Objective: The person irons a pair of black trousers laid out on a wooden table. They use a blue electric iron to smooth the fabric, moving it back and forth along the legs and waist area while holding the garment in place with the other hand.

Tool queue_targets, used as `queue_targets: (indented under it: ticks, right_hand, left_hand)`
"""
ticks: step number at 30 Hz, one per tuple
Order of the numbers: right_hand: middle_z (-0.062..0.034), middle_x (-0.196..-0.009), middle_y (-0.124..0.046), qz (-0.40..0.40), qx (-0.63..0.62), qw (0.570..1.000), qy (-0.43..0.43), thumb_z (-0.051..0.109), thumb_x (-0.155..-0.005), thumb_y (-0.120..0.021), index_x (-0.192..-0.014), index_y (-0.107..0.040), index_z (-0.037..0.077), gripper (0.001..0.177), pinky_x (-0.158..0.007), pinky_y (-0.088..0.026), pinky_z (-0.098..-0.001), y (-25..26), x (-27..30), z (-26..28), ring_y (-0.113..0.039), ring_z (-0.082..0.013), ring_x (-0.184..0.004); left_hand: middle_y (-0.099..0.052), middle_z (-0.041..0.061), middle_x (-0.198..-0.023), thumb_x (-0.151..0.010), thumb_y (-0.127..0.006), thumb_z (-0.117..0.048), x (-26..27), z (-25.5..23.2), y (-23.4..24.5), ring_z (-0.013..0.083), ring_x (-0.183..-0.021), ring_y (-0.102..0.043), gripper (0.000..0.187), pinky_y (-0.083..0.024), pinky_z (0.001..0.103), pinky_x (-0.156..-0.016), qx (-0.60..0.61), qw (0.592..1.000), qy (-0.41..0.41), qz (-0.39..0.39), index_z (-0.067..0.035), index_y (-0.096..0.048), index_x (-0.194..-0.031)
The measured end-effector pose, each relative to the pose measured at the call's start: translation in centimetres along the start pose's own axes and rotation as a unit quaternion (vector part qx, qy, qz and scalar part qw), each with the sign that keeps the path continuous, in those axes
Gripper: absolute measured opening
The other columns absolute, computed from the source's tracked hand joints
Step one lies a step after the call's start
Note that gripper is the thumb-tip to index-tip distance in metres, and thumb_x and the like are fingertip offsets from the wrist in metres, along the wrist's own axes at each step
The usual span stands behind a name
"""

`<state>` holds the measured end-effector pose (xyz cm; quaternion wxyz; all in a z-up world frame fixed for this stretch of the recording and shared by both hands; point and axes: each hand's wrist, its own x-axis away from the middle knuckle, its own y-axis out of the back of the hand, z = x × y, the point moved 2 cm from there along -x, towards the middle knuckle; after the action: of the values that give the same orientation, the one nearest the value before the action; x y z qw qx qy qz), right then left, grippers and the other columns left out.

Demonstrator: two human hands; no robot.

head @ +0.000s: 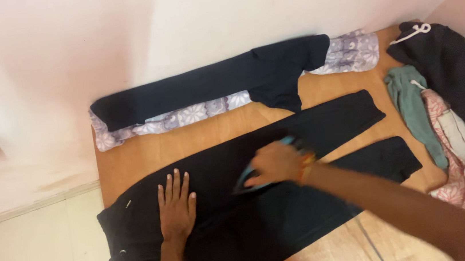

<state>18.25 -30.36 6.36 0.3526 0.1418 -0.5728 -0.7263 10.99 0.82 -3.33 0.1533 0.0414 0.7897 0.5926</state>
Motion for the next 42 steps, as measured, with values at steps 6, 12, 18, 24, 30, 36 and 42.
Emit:
queue_targets:
  ticks: [6,12,18,24,30,36,42]
  right_hand:
    - [-0.0148,-0.08,-0.076,0.072,0.013,0.989,-0.128,0.066,-0.081,-0.062,-0.094,-0.083,0.018,0.055,-0.07,-0.057,-0.0469,6.5,7.9,-12.9,-0.073,-0.036,-0.075]
    - [-0.0148,-0.074,-0.075,0.054,0.021,0.987,-0.15,0.066,-0.081,-0.062,-0.093,-0.082,0.016,0.056,-0.068,-0.058,-0.0466,7.1,8.2,-13.4,-0.074,-0.0346,-0.069]
    - [-0.0139,-0.065,-0.066,-0.032,-0.009,0.999,-0.002,0.067,-0.085,-0.065,-0.071,-0.077,0.008,0.062,-0.056,-0.053,-0.0447,0.9,0.3,-1.0,-0.067,-0.0314,-0.057]
    - [-0.0148,-0.072,-0.07,-0.163,-0.029,0.986,0.026,0.063,-0.081,-0.07,-0.07,-0.075,0.008,0.056,-0.067,-0.056,-0.0457,-3.0,-7.5,7.8,-0.071,-0.0331,-0.071]
    - [-0.0154,-0.073,-0.072,-0.101,-0.041,0.994,-0.031,0.063,-0.079,-0.069,-0.075,-0.079,0.008,0.056,-0.066,-0.056,-0.0455,0.8,-3.9,1.3,-0.072,-0.033,-0.069]
    - [-0.0194,-0.085,-0.075,-0.063,0.025,0.986,-0.149,0.065,-0.077,-0.068,-0.093,-0.085,0.013,0.057,-0.077,-0.054,-0.0492,6.3,5.4,-13.2,-0.071,-0.0378,-0.084]
    - [-0.017,-0.086,-0.077,-0.043,0.03,0.973,-0.223,0.065,-0.081,-0.063,-0.094,-0.084,0.013,0.057,-0.082,-0.057,-0.0455,7.9,8.0,-17.1,-0.074,-0.0336,-0.083]
  left_hand:
    - [-0.032,0.014,-0.164,-0.102,-0.04,-0.041,-0.2,-0.1,0.1,0.0318,-0.153,-0.026,0.06,-0.016,0.053,-0.125,-0.01,1.0,-0.003,-0.005,-0.011,-0.041,-0.154]
    - [-0.031,0.014,-0.164,-0.102,-0.039,-0.045,-0.2,-0.2,0.1,0.0309,-0.152,-0.025,0.062,-0.014,0.052,-0.124,-0.02,1.0,0.005,0.002,-0.012,-0.04,-0.154]
    - [-0.032,0.012,-0.165,-0.101,-0.038,-0.034,-0.1,-0.3,0.4,0.0297,-0.154,-0.024,0.058,-0.013,0.051,-0.125,0.012,1.0,0.015,0.003,-0.011,-0.039,-0.155]
    - [-0.039,0.011,-0.163,-0.094,-0.041,-0.013,0.1,0.0,2.0,0.0291,-0.154,-0.031,0.061,-0.016,0.048,-0.128,0.173,0.983,0.055,-0.016,-0.007,-0.04,-0.155]
    - [-0.038,0.015,-0.162,-0.093,-0.045,-0.017,-0.4,-0.1,1.5,0.0315,-0.152,-0.031,0.059,-0.016,0.049,-0.126,0.098,0.995,0.014,-0.026,-0.006,-0.044,-0.152]
    - [-0.036,0.015,-0.162,-0.091,-0.048,-0.022,-0.4,0.2,0.5,0.0309,-0.152,-0.029,0.062,-0.016,0.05,-0.126,0.055,0.998,0.021,-0.012,-0.006,-0.044,-0.151]
    - [-0.035,0.014,-0.162,-0.09,-0.05,-0.024,-0.4,-0.2,0.5,0.0296,-0.152,-0.028,0.064,-0.016,0.05,-0.126,0.044,0.999,0.027,-0.009,-0.007,-0.042,-0.151]
